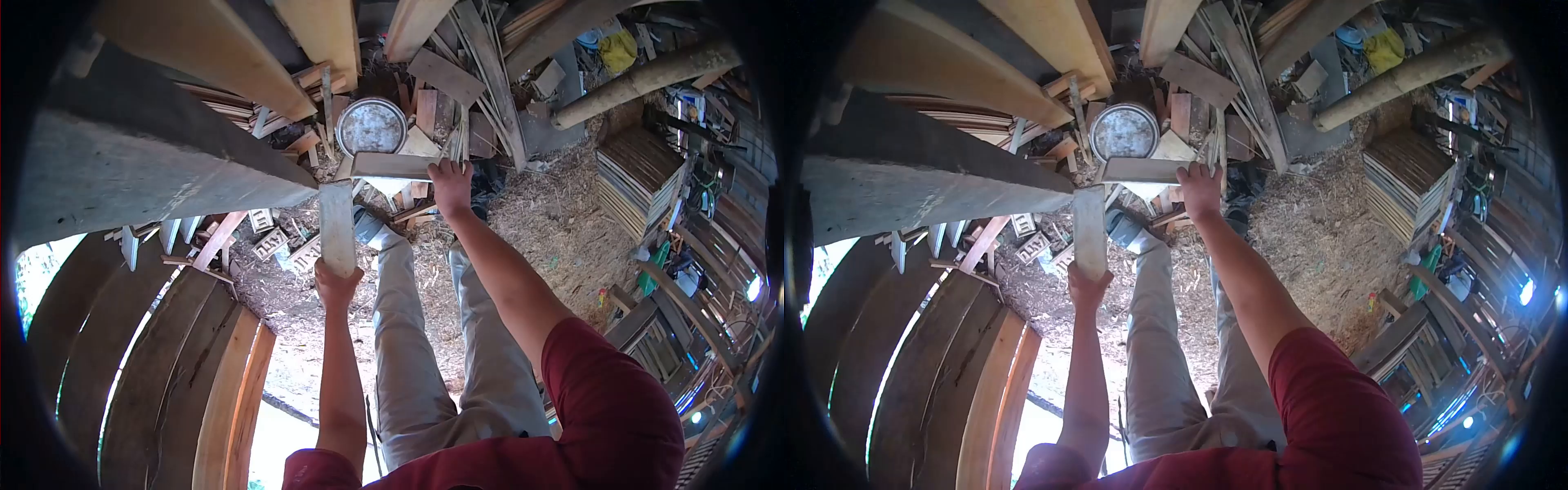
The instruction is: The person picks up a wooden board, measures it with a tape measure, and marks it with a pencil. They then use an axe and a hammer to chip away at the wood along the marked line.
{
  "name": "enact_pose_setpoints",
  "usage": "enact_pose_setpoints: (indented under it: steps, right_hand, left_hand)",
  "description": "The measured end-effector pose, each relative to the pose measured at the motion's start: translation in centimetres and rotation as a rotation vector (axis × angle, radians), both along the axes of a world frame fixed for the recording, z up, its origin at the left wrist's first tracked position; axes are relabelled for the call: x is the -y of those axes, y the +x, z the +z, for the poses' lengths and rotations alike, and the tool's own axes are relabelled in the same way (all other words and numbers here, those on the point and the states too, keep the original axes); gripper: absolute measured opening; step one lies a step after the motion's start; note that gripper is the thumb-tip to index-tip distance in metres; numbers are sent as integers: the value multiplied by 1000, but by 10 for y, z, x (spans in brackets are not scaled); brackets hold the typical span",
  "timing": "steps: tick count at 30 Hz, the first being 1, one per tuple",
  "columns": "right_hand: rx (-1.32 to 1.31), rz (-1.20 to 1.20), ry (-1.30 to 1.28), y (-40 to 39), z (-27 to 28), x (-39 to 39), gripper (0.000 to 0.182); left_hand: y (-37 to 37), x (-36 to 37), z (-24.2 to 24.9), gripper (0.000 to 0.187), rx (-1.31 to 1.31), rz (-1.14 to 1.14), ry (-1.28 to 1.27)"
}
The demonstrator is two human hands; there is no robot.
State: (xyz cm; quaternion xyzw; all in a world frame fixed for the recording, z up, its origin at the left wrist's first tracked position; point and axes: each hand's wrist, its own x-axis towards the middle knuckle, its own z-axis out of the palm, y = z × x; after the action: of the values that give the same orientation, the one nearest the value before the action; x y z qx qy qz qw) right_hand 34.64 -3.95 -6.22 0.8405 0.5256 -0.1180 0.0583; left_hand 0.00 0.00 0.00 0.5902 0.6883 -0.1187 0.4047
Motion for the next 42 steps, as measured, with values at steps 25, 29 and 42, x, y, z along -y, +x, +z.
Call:
enact_pose_setpoints:
  steps: [25, 29, 42]
  right_hand:
    - [-880, -930, 299, 50, -7, 162, 43]
    - [-936, -932, 368, 76, -11, 208, 46]
    - [-2421, -877, 392, 112, 71, 267, 48]
  left_hand:
    - [152, -29, -27, 97, 8, -119, 195]
    - [195, -52, -45, 112, 12, -235, 194]
    - [319, 20, 53, 56, 724, -173, -158]
